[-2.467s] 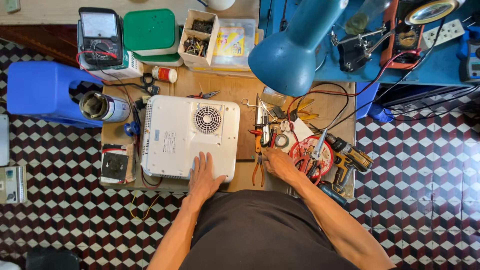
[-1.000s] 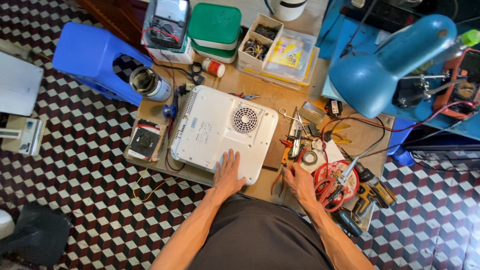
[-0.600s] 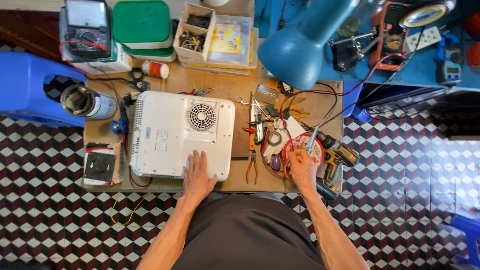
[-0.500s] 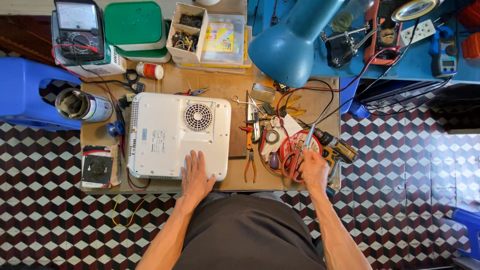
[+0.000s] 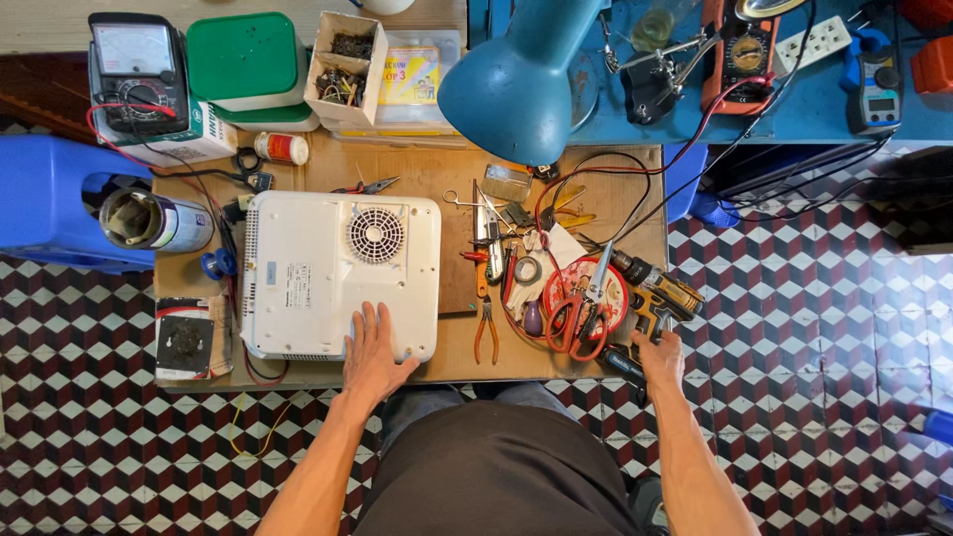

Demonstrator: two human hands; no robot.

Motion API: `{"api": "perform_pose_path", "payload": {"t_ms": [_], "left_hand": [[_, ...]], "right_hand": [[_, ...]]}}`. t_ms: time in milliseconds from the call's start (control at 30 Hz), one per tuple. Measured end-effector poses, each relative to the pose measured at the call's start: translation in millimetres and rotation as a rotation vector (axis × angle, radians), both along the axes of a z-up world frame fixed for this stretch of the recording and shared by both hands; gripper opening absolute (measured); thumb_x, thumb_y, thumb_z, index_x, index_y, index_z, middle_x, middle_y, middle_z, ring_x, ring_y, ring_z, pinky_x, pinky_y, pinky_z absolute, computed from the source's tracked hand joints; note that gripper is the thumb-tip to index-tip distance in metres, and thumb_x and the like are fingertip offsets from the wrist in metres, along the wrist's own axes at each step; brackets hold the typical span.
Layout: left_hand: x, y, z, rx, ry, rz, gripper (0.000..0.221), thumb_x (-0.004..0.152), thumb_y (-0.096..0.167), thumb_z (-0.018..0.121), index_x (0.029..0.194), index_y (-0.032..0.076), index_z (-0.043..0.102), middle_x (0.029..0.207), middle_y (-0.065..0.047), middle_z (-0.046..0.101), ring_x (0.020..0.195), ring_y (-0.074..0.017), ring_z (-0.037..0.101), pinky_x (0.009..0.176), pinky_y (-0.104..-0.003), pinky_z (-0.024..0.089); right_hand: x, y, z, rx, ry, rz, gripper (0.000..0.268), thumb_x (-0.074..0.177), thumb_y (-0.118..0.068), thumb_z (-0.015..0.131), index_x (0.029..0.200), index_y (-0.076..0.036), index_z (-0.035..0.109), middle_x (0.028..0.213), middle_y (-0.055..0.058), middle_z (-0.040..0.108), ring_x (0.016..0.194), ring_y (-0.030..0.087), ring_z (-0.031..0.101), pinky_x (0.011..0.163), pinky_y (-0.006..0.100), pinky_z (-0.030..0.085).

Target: The person presses buttons on a white induction cooktop, then flips it over to access the underside. Using a cordless drill, the person removes multiple screws from the back panel of the cooktop.

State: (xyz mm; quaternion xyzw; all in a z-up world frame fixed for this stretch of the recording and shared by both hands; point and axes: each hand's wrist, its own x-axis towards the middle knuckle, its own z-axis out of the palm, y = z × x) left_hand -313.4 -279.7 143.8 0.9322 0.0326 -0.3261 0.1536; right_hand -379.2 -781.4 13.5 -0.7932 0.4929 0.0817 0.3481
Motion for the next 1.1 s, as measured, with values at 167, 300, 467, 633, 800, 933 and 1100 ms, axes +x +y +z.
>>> {"api": "perform_pose_path", "payload": {"t_ms": [167, 300, 467, 633, 800, 933, 1100], "left_hand": [[6.7, 2.1, 0.1, 0.040, 0.074, -0.014, 0.123, 0.077, 0.048, 0.080, 0.161, 0.007, 0.002, 0.169, -0.020, -0.004, 0.157, -0.0392, -0.002, 0.125, -0.058, 0.016], [8.6, 3.1, -2.2, 0.036, 0.105, -0.014, 0.124, 0.075, 0.051, 0.080, 0.161, 0.007, 0.001, 0.170, -0.020, -0.007, 0.157, -0.0385, -0.003, 0.123, -0.058, 0.020], [9.3, 6.6, -4.0, 0.054, 0.117, -0.037, 0.126, 0.075, 0.051, 0.081, 0.161, 0.007, -0.001, 0.169, -0.020, -0.008, 0.157, -0.0381, -0.004, 0.124, -0.058, 0.020], [1.0, -18.1, -2.5, 0.076, -0.157, -0.129, 0.093, 0.084, 0.041, 0.074, 0.155, 0.003, 0.028, 0.163, -0.023, 0.022, 0.150, -0.0390, 0.023, 0.118, -0.057, 0.031], [-11.8, -134.9, -32.5, -0.358, -0.015, 0.019, 0.050, 0.092, 0.038, 0.068, 0.130, 0.006, 0.064, 0.122, -0.017, 0.069, 0.113, -0.0325, 0.066, 0.098, -0.044, 0.052], [-5.7, -197.7, -70.9, -0.724, 0.495, 0.542, 0.037, 0.095, 0.034, 0.073, 0.112, 0.001, 0.068, 0.089, -0.008, 0.071, 0.078, -0.0180, 0.066, 0.071, -0.034, 0.055], [-7.3, -220.5, -88.2, -0.933, 0.560, 0.814, 0.024, 0.098, 0.022, 0.067, 0.097, -0.003, 0.065, 0.084, -0.006, 0.071, 0.070, -0.0127, 0.066, 0.063, -0.026, 0.056]], "right_hand": [[24.5, 2.5, 11.4, 0.302, -0.144, -0.091, 0.044, 0.075, -0.016, 0.085, 0.111, 0.003, 0.068, 0.100, 0.016, 0.075, 0.077, 0.022, 0.071, 0.066, 0.036, 0.058], [26.5, 4.8, 23.7, 0.378, -0.186, -0.128, 0.031, 0.080, -0.007, 0.083, 0.103, 0.008, 0.069, 0.089, 0.016, 0.070, 0.066, 0.019, 0.065, 0.056, 0.034, 0.053], [15.9, 21.6, 53.7, 0.558, -0.343, -0.329, 0.026, 0.079, 0.004, 0.073, 0.097, 0.006, 0.056, 0.081, 0.013, 0.066, 0.060, 0.021, 0.067, 0.050, 0.034, 0.056], [-1.1, 41.1, 87.1, 0.443, -0.400, -0.425, 0.029, 0.077, 0.004, 0.073, 0.097, 0.004, 0.052, 0.080, 0.012, 0.066, 0.060, 0.020, 0.066, 0.051, 0.034, 0.056], [-32.7, 56.2, 113.1, 0.453, -0.425, -0.541, 0.024, 0.079, 0.000, 0.073, 0.097, 0.005, 0.059, 0.078, 0.012, 0.067, 0.062, 0.020, 0.068, 0.056, 0.032, 0.057], [-66.1, 61.5, 128.1, 0.545, -0.391, -0.597, 0.021, 0.081, -0.004, 0.074, 0.097, 0.004, 0.062, 0.078, 0.010, 0.068, 0.063, 0.018, 0.068, 0.055, 0.032, 0.056], [-99.6, 70.7, 132.6, 0.602, -0.384, -0.708, 0.023, 0.083, -0.010, 0.075, 0.100, 0.000, 0.063, 0.077, 0.010, 0.068, 0.063, 0.019, 0.067, 0.055, 0.033, 0.056]]}}
